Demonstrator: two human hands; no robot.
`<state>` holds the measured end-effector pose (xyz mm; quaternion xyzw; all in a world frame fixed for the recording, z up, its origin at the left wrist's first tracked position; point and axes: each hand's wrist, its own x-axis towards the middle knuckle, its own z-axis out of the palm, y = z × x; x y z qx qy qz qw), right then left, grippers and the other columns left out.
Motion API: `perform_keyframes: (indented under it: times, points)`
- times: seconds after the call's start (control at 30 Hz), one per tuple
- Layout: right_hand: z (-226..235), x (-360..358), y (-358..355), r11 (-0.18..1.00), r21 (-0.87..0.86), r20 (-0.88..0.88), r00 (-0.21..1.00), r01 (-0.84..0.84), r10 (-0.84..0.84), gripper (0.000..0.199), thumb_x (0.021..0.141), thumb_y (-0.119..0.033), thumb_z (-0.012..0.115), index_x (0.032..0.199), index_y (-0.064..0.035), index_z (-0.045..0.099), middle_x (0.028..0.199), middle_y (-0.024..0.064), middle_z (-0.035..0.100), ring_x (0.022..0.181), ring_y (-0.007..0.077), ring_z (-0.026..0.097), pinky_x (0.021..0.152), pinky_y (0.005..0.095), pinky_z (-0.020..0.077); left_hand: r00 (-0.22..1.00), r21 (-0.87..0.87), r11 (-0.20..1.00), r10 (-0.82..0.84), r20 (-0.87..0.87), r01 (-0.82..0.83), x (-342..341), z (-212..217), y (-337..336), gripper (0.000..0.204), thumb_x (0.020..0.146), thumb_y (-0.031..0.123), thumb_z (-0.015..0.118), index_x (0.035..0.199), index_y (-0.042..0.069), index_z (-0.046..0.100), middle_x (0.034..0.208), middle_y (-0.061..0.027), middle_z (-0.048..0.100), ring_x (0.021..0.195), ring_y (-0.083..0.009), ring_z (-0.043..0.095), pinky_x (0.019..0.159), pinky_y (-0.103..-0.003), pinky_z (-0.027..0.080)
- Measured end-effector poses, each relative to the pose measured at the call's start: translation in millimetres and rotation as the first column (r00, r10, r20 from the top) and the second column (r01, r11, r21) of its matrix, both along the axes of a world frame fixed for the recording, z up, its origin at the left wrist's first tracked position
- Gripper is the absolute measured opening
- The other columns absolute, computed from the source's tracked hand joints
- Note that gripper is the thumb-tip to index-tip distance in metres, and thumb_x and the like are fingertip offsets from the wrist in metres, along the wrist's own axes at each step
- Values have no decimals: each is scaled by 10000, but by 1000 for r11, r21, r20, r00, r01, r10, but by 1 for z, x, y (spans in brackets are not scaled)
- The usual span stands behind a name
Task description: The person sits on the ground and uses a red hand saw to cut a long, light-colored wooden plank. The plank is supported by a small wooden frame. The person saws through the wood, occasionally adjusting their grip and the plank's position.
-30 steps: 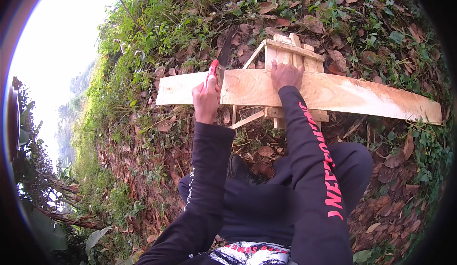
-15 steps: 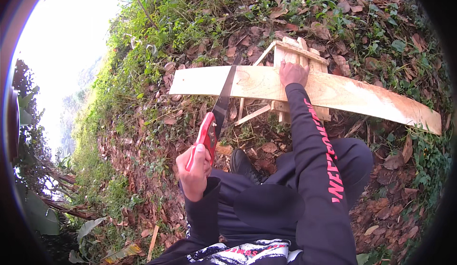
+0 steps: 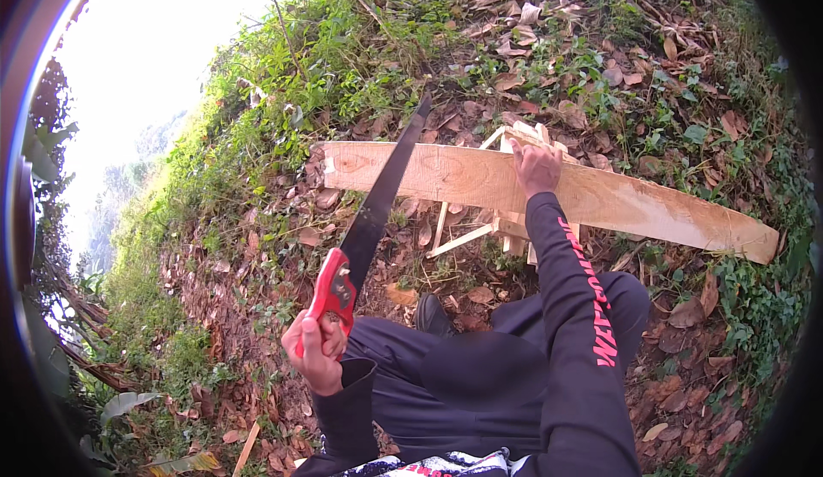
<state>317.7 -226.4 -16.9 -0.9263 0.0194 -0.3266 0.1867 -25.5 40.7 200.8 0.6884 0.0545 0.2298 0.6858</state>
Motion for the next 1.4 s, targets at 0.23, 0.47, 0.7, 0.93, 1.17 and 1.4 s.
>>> perform_keyframes:
  times: [0.23,0.47,0.7,0.93,1.17,1.4]
  points:
    - [28,-52,0,998,33,156,986,-58,52,319,953,-380,528,865,-81,598,876,68,604,932,248,541,854,404,344,929,-9,998,67,364,-68,-57,-10,40,506,975,450,540,743,5,473,474,43,330,367,-58,296,374,-247,238]
    - [17,-135,1,980,-53,-75,980,-190,186,405,834,-399,610,965,-18,567,1033,147,522,1013,293,472,897,454,372,986,-116,993,49,159,-31,-60,-56,28,443,970,413,567,803,12,481,498,54,329,389,-45,286,392,-232,234]
    - [-25,-151,-7,932,166,-155,925,-323,348,381,889,-337,560,1112,-28,575,1121,146,528,1121,315,468,987,466,334,985,-230,973,28,172,12,-63,-64,26,460,982,424,544,785,13,481,483,49,330,377,-49,289,384,-234,225]
    - [-29,-140,-14,922,227,-190,914,-315,359,309,864,-238,576,1104,-46,607,1249,120,564,1190,312,494,1008,442,350,992,-219,976,24,121,3,-65,-67,29,529,973,503,520,784,10,479,483,45,332,386,-50,293,387,-231,225]
    - [-13,-145,-3,939,183,-229,916,-293,330,341,796,-206,624,1097,-48,606,1241,137,567,1207,317,492,1020,446,352,1000,-340,941,5,15,1,-51,-84,29,372,992,339,491,837,4,538,549,37,393,445,-36,325,427,-209,227]
    - [-18,-146,-13,957,-71,-290,924,-280,249,599,689,-87,628,1283,-108,555,1352,129,513,1323,309,431,1074,466,322,997,-310,947,-75,36,82,3,-141,54,331,995,297,492,887,-5,576,572,46,423,460,-19,333,429,-202,232]
